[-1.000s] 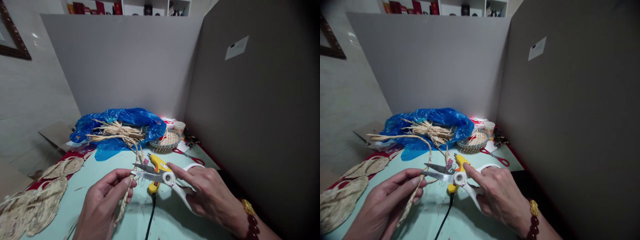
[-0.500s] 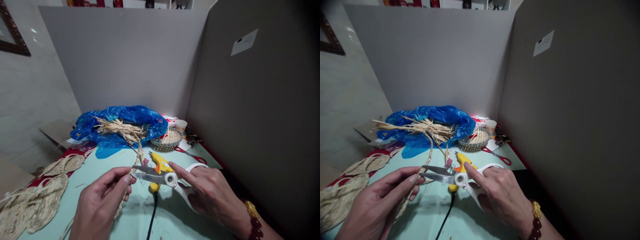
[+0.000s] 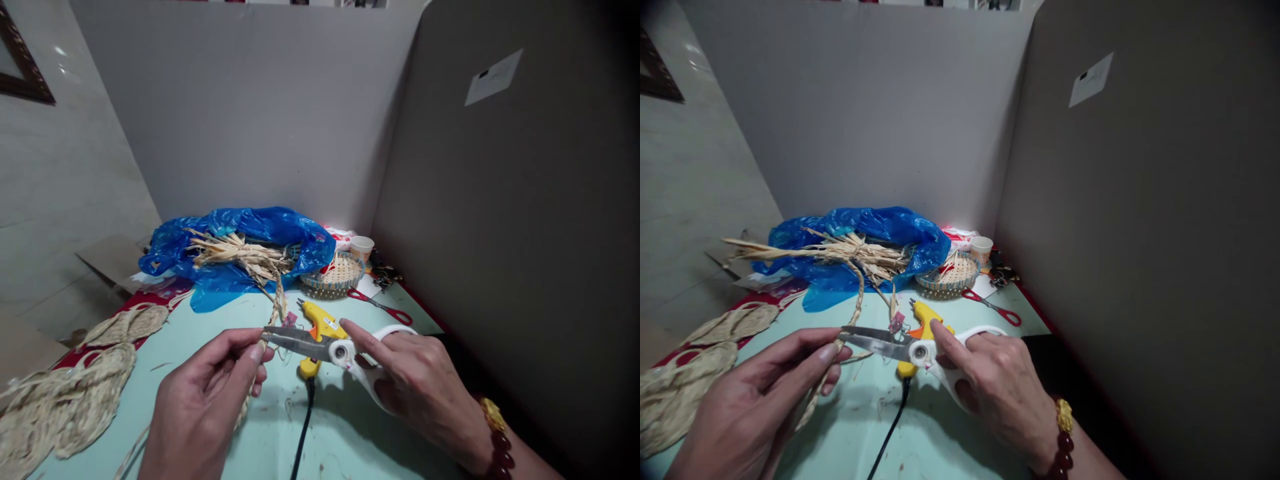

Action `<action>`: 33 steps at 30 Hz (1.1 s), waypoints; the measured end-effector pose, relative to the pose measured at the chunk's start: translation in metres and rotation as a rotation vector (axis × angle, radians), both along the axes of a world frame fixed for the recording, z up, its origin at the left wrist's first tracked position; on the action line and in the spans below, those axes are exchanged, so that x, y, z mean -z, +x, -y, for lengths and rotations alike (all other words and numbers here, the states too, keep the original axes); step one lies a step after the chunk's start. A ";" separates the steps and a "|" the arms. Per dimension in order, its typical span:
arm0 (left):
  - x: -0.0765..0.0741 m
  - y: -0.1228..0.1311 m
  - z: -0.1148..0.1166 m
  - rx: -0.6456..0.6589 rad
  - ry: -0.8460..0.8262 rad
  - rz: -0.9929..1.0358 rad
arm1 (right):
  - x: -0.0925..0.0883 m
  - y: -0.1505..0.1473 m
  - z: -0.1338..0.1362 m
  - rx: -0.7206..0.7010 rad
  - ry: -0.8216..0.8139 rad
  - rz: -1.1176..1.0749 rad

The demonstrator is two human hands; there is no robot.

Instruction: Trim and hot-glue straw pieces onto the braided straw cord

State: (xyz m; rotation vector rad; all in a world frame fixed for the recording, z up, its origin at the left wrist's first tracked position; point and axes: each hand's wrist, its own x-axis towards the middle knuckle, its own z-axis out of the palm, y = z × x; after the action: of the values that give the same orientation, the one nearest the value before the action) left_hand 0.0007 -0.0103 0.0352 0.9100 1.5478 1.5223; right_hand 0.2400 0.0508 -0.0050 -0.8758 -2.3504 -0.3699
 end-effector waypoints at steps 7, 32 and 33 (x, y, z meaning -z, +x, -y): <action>-0.002 0.000 0.000 0.005 -0.013 -0.023 | -0.004 0.001 -0.001 0.022 -0.003 0.031; 0.002 0.001 0.001 -0.037 0.018 0.054 | 0.011 -0.001 -0.003 -0.004 -0.076 -0.014; 0.003 0.000 0.000 -0.021 0.021 0.044 | 0.011 -0.002 -0.003 -0.001 -0.080 -0.011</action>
State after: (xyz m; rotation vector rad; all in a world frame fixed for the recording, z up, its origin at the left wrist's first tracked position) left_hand 0.0010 -0.0105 0.0322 0.8693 1.5172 1.5654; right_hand 0.2380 0.0543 -0.0158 -0.9118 -2.3691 -0.2711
